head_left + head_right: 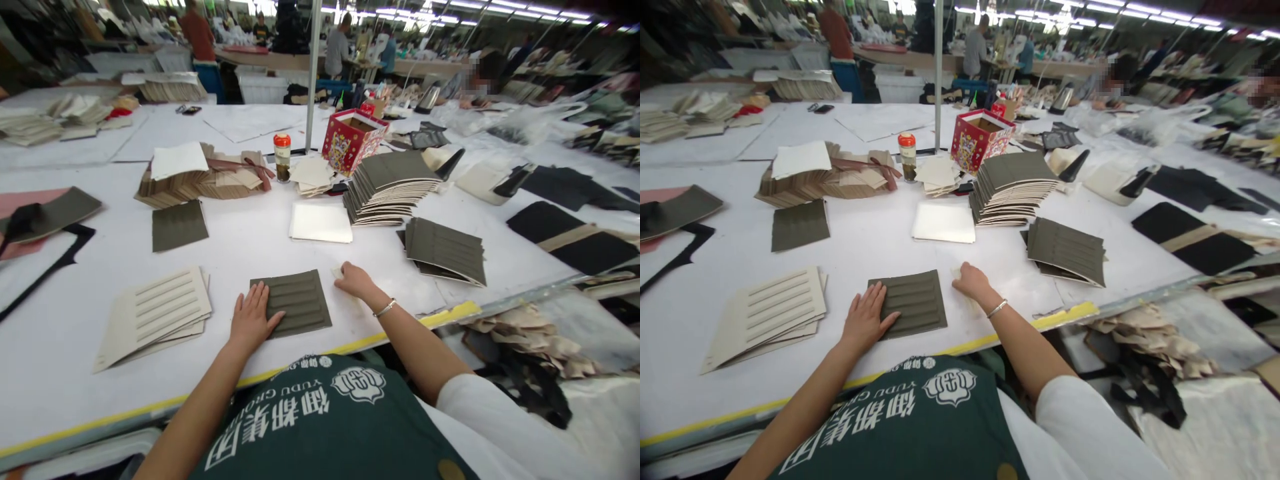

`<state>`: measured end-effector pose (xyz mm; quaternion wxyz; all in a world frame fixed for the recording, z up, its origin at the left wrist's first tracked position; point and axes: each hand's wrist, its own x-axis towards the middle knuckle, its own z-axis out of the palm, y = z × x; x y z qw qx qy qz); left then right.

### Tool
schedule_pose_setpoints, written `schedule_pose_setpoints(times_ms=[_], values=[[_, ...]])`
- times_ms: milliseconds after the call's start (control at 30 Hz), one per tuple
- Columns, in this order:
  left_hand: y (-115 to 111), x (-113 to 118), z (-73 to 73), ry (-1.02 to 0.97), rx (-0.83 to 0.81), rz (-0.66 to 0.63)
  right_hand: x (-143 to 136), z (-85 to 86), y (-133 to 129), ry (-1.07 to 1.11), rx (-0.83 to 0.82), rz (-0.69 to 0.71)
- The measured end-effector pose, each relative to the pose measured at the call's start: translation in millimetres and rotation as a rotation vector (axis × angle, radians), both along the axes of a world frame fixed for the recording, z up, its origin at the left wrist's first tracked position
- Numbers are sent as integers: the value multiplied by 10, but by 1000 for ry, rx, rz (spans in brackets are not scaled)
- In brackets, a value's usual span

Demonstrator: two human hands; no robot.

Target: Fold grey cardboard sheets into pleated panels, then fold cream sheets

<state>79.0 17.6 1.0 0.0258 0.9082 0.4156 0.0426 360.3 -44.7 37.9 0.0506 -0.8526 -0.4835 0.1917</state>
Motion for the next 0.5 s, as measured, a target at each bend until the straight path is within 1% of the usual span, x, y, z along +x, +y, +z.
schedule_pose_setpoints(times_ms=[33,67,133,200,267,300,367,433,500], values=[[-19,4,2,12,-5,23,-30,10,-49,62,44,9],[-37,17,3,19,-11,42,-66,28,-84,119,116,-12],[-67,60,4,24,-21,71,-147,82,-88,189,325,-112],[-93,102,1,21,-28,102,-229,138,1,178,537,-194],[-114,129,-4,17,-34,131,-296,174,147,137,652,-176],[-123,136,-6,15,-36,142,-322,181,227,120,671,-146],[-134,140,-6,11,-39,154,-360,185,376,112,656,-90],[-139,136,-2,12,-45,160,-393,198,489,116,610,-43],[-142,134,6,13,-52,163,-432,241,549,115,544,4]])
